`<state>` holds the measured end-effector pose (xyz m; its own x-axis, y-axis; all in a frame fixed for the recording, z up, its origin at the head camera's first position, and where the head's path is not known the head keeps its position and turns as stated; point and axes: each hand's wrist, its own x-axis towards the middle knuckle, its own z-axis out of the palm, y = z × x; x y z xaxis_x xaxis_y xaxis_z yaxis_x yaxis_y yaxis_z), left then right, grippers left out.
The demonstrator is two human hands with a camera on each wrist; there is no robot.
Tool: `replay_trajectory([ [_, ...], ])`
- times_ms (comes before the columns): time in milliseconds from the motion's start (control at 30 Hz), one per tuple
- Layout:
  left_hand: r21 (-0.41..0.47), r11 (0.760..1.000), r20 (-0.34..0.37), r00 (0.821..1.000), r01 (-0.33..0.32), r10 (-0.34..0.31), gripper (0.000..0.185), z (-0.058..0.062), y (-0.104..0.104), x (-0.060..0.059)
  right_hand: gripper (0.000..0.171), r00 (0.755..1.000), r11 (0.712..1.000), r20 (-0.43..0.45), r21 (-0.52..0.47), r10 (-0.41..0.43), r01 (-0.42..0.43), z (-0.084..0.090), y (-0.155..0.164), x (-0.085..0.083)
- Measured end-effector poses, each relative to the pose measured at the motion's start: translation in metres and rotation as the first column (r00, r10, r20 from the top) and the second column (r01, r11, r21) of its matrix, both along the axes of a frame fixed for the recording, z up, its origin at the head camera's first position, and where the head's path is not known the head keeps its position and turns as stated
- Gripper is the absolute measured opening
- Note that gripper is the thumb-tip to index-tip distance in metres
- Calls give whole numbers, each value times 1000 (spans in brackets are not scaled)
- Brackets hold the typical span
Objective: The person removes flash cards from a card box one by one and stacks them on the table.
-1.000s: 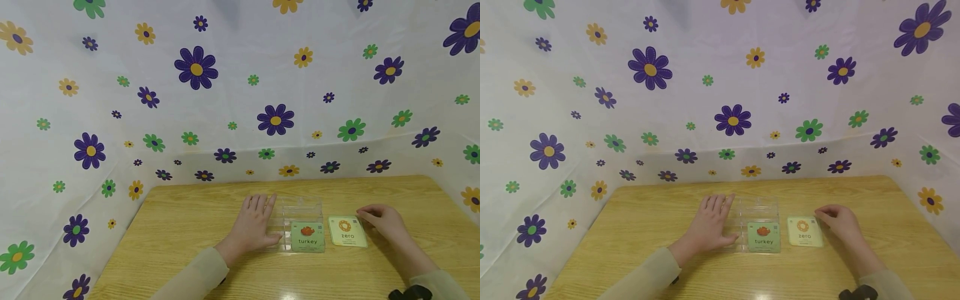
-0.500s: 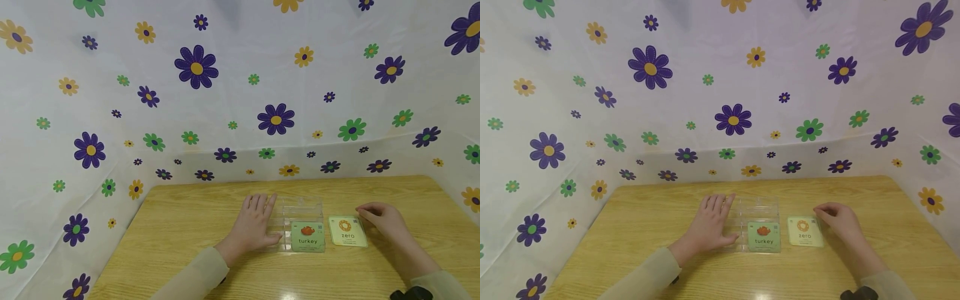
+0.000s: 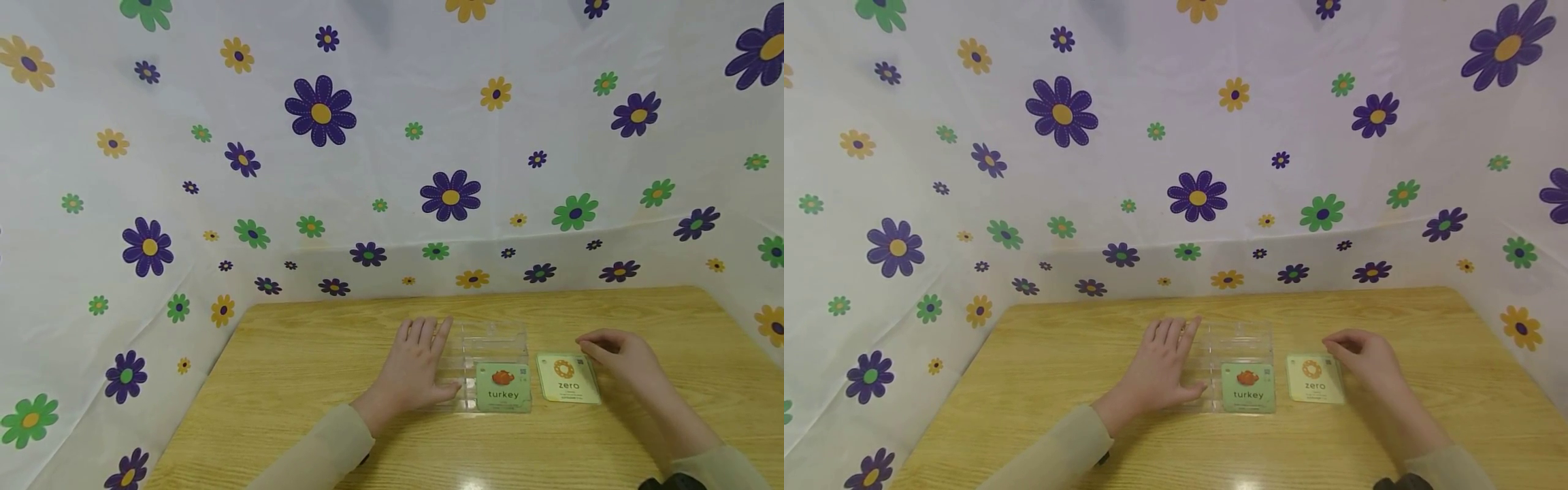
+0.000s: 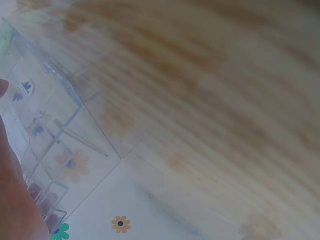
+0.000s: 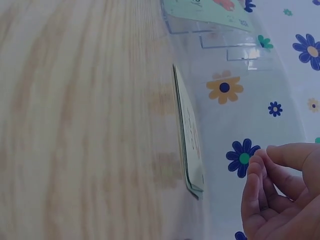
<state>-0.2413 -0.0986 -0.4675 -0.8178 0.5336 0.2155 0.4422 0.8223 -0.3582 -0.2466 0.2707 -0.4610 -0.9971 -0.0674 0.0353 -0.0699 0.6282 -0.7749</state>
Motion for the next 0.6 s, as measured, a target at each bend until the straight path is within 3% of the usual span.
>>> replay_trajectory([
  [300, -5, 1000, -10, 1000, -1, 1, 112, -1, 0, 0, 23, 995, 999, -96, 4, 35, -34, 8, -10, 8],
  [600, 2, 1000, -22, 1000, -3, 3, 113, -1, 1, 0, 22, 992, 998, -110, 21, 57, -55, 16, -20, 15],
])
